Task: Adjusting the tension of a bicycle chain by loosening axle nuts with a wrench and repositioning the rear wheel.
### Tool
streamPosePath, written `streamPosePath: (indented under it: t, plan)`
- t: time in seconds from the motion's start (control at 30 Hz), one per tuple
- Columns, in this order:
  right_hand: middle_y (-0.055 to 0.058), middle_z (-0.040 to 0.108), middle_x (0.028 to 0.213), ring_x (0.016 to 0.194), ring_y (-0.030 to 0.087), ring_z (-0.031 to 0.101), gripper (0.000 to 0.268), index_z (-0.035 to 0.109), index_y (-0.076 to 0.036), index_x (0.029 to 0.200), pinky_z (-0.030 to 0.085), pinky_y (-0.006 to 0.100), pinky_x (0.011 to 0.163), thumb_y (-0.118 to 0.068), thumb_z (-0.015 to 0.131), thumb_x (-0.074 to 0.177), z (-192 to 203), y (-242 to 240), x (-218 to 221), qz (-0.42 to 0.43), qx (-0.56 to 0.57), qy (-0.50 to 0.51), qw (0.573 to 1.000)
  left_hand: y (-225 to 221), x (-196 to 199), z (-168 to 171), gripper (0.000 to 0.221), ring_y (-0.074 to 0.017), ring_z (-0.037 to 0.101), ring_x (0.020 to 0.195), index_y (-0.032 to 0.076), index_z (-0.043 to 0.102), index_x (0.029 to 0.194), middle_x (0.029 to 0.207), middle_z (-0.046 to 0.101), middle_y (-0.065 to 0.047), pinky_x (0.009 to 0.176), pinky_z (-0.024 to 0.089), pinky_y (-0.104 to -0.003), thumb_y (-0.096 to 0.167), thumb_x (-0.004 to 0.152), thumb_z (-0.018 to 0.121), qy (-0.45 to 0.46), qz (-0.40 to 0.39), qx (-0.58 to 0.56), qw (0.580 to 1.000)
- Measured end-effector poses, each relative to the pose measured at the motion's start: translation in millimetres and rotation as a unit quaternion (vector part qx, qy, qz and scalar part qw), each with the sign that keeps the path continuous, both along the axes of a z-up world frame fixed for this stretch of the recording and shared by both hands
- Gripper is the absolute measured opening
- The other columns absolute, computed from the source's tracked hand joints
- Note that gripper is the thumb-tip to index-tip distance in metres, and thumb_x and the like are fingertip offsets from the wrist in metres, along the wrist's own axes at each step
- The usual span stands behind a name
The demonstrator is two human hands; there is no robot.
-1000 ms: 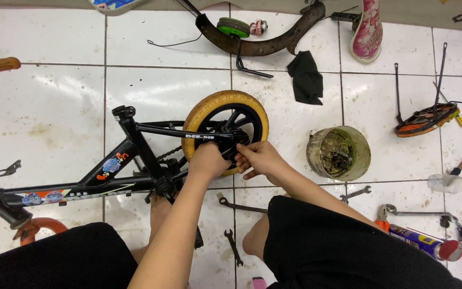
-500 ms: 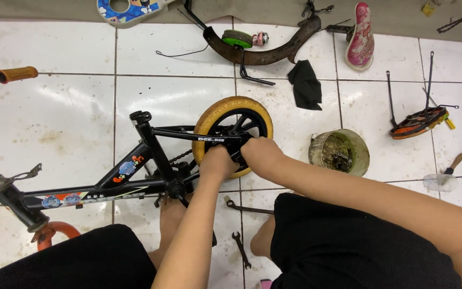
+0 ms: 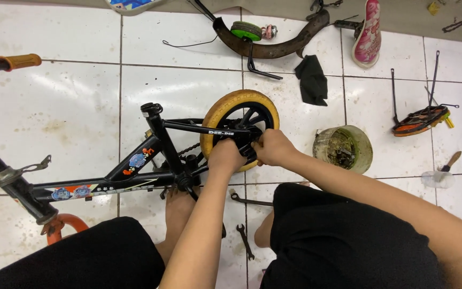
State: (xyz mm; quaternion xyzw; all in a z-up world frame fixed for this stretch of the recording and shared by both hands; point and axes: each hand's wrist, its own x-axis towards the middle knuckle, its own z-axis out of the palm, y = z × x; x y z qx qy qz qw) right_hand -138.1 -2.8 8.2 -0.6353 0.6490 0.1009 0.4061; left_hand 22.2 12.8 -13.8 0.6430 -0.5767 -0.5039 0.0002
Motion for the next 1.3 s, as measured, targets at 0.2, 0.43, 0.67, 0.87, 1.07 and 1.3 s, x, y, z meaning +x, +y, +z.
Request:
streamPosePath:
  t: [0.2,0.43,0.67,0.87,1.07,1.3]
  plan:
    - [0.018,0.063,0.072,0.061,0.024,0.071,0.029,0.062,0.016,0.095,0.066,0.052,0.073,-0.013,0.062,0.097,-3,19,7,-0.491,0.120,-0.264,0.822,0,-1,-17,0.042,-0.0396,0.071,0.104,-0.010,0.065,0.117,0.101,0.070,-0.026,0.088,0.060,-0.049,0.011,0.080,0.069,0.000,0.010,-0.003,1.000]
    - [0.003,0.058,0.076,0.064,0.010,0.064,0.035,0.063,0.006,0.102,0.061,0.051,0.088,-0.029,0.058,0.104,2,35,6,-0.512,0.143,-0.361,0.766,-2,0,-10,0.039,-0.0397,0.071,0.103,-0.010,0.066,0.114,0.100,0.071,-0.026,0.088,0.060,-0.049,0.012,0.081,0.066,0.000,-0.002,0.002,1.000]
    - [0.013,0.069,0.062,0.056,0.025,0.071,0.032,0.073,-0.002,0.085,0.062,0.035,0.059,-0.027,0.059,0.101,16,18,-10,0.107,-0.150,0.017,0.983,-1,0,1,0.045,-0.0391,0.069,0.109,-0.010,0.063,0.120,0.107,0.069,-0.026,0.093,0.059,-0.047,0.014,0.082,0.065,-0.005,-0.016,0.012,1.000]
    - [0.006,0.062,0.062,0.053,0.022,0.069,0.016,0.068,-0.005,0.083,0.059,0.036,0.051,-0.017,0.062,0.091,-17,18,-7,0.342,-0.270,0.164,0.885,-2,-1,11,0.048,-0.0411,0.068,0.112,-0.012,0.062,0.122,0.110,0.068,-0.028,0.095,0.057,-0.049,0.015,0.082,0.066,-0.009,-0.026,0.013,1.000]
    - [0.017,0.061,0.050,0.048,0.032,0.068,0.034,0.067,0.004,0.071,0.054,0.034,0.049,-0.015,0.057,0.097,4,22,0,0.000,-0.145,-0.042,0.989,-3,-1,13,0.047,-0.0418,0.068,0.111,-0.012,0.063,0.120,0.108,0.069,-0.028,0.095,0.057,-0.048,0.015,0.082,0.067,-0.009,-0.018,0.007,1.000]
    - [0.014,0.065,0.052,0.046,0.021,0.069,0.035,0.069,0.001,0.077,0.059,0.032,0.052,-0.025,0.057,0.097,-8,37,4,-0.303,-0.010,-0.193,0.933,0,0,7,0.043,-0.0407,0.070,0.107,-0.010,0.065,0.117,0.103,0.070,-0.026,0.092,0.059,-0.047,0.013,0.081,0.067,-0.011,-0.002,-0.003,1.000]
